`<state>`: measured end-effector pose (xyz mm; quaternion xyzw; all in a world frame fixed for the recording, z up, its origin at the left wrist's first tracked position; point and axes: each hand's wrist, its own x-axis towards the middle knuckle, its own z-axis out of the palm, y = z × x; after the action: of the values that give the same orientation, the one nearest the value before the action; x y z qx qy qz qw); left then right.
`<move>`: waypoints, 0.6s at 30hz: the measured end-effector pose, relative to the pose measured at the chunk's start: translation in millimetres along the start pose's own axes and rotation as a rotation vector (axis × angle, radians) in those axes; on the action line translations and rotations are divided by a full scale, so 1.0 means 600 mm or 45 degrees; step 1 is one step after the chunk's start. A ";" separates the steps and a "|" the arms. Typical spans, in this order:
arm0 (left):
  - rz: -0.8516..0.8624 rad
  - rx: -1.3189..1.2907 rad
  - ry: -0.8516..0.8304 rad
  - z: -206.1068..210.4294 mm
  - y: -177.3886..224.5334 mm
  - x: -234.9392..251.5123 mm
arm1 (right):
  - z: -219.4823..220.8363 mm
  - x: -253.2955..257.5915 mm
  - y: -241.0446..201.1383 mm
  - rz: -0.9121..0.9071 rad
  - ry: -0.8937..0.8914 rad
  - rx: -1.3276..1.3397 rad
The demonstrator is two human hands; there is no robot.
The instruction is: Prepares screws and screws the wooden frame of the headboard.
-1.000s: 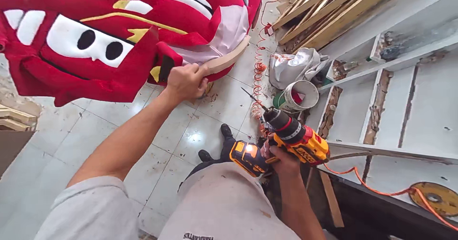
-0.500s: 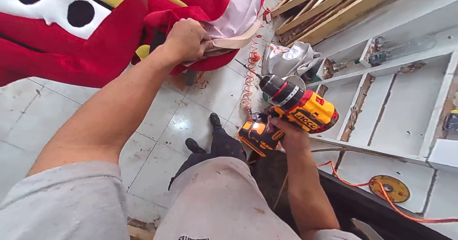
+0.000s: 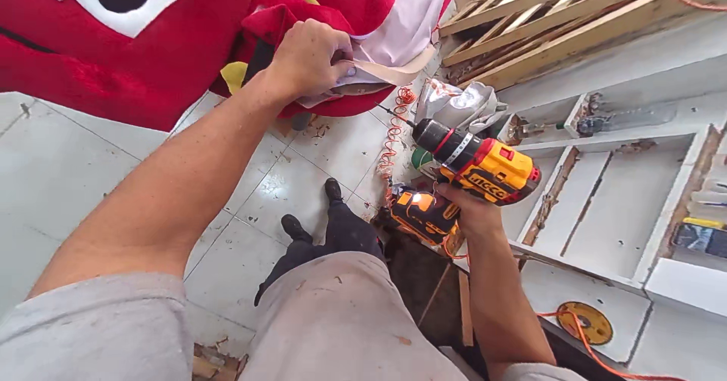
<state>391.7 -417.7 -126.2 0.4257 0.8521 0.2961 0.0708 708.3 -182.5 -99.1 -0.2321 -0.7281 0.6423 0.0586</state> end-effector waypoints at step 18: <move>-1.383 -0.999 1.282 0.059 -0.110 -0.476 | 0.030 -0.109 0.030 -0.069 -0.175 0.352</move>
<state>538.8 -651.7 -230.1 -0.2827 0.7037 0.6504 -0.0424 764.2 -224.8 -105.3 -0.1576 -0.6409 0.7491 0.0573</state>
